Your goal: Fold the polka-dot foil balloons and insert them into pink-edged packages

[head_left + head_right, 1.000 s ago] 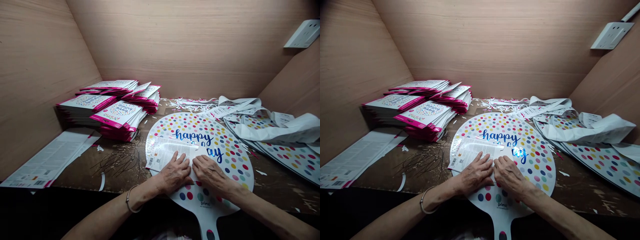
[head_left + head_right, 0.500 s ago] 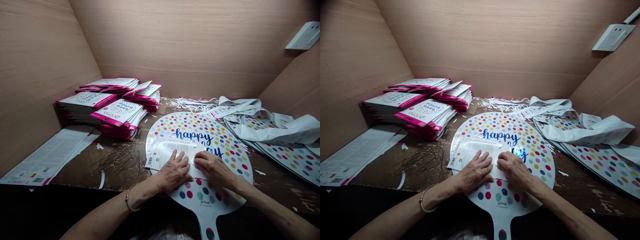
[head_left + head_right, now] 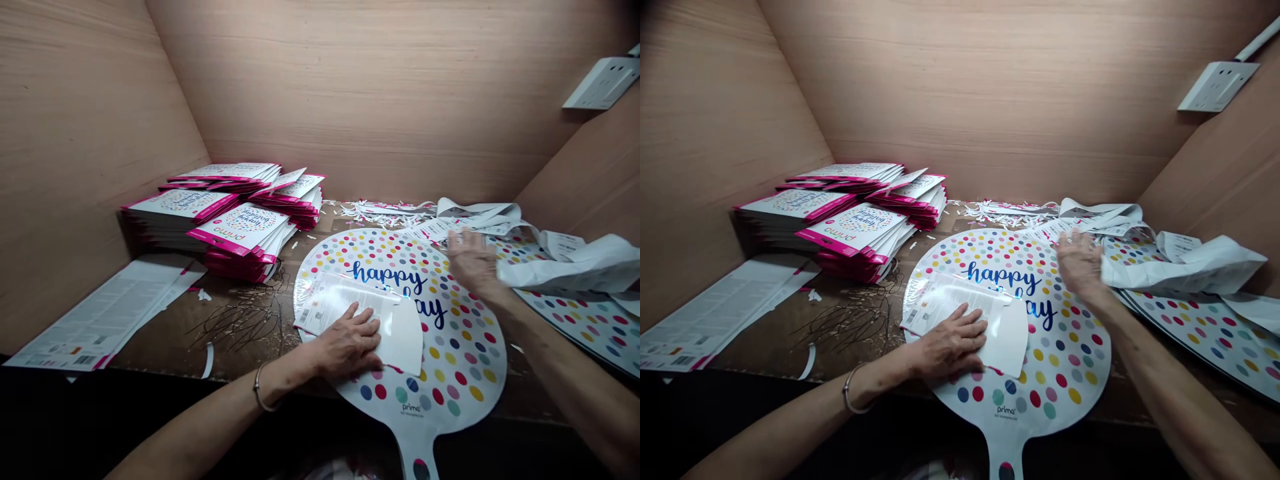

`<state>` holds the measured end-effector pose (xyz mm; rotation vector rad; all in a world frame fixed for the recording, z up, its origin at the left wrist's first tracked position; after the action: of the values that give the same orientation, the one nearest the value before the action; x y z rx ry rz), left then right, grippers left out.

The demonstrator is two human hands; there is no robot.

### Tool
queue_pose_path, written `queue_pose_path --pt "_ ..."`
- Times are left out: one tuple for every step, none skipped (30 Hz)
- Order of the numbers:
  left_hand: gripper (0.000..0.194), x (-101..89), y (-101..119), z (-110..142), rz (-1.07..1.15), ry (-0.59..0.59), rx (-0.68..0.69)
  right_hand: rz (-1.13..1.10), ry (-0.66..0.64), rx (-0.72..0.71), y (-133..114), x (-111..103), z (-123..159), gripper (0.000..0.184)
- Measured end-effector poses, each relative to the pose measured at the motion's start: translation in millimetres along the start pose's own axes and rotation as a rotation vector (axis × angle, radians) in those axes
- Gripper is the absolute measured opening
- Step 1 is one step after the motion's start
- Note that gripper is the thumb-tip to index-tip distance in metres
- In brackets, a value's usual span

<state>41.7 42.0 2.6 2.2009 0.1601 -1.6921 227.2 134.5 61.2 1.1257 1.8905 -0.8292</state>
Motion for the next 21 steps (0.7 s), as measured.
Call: queue_pose_path --pt "0.028 -5.0 -3 0 0.051 -0.024 0.066 -0.001 -0.008 0.003 11 -3 -5 0.036" --pt "0.024 -10.4 -7 0 0.098 -0.050 0.128 -0.013 -0.044 -0.017 13 -2 -4 0.035" --pt "0.023 -15.6 -12 -1 0.134 -0.080 0.177 -0.037 -0.107 -0.063 6 3 3 0.035" --pt "0.023 -20.0 -16 -1 0.155 -0.113 0.213 -0.071 -0.192 -0.127 -10 12 14 0.034" --pt "0.024 -23.8 -18 0 0.152 -0.141 0.228 -0.103 -0.279 -0.193 -31 20 30 0.032" --pt "0.026 -27.3 -19 0 0.127 -0.150 0.219 -0.131 -0.363 -0.252 -56 29 46 0.030" --pt "0.029 -30.5 -17 2 0.088 -0.141 0.193 -0.132 -0.414 -0.278 -79 34 62 0.029" --pt "0.036 -32.7 -13 6 0.046 -0.121 0.156 -0.121 -0.431 -0.275 -100 36 74 0.031" --pt "0.045 -33.8 -6 12 0.006 -0.094 0.111 -0.111 -0.433 -0.263 -118 36 84 0.034" --pt "0.054 -33.6 3 20 -0.031 -0.063 0.055 -0.106 -0.420 -0.245 -132 34 91 0.039" --pt "0.058 -32.1 12 30 -0.061 -0.033 -0.003 -0.116 -0.405 -0.234 -144 31 96 0.043" --pt "0.057 -29.6 22 41 -0.090 -0.004 -0.057 -0.139 -0.397 -0.231 -153 28 100 0.045" --pt "0.051 -26.9 30 52 -0.115 0.029 -0.105 -0.168 -0.388 -0.235 -159 25 103 0.042" --pt "0.042 -24.8 37 62 -0.136 0.068 -0.147 -0.196 -0.372 -0.246 -163 23 105 0.037" --pt "0.034 -23.4 42 71 -0.144 0.111 -0.174 -0.217 -0.346 -0.266 -166 21 106 0.033" --pt "0.027 -22.4 46 79 -0.139 0.149 -0.185 -0.227 -0.312 -0.291 -168 19 108 0.030" --pt "0.023 -21.9 50 85 -0.124 0.183 -0.183 -0.229 -0.273 -0.323 -170 17 109 0.030" --pt "0.021 -22.6 52 89 -0.108 0.219 -0.170 -0.226 -0.236 -0.359 -173 15 111 0.030" --pt "0.021 -23.9 53 92 -0.093 0.249 -0.151 -0.222 -0.206 -0.391 -175 15 113 0.030" --pt "0.021 -25.5 54 94 -0.081 0.273 -0.132 -0.218 -0.189 -0.414 -177 15 114 0.030" --pt "0.023 -27.3 54 95 -0.070 0.294 -0.120 -0.219 -0.182 -0.429 -179 16 115 0.028"
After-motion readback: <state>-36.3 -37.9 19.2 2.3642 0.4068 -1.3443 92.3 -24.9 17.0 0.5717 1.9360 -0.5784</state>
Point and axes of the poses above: each hand's wrist, its own z-axis away from the middle knuckle, its own x-axis out of the palm, y = z × x, the point moved 8 cm from there along -z, towards the middle knuckle
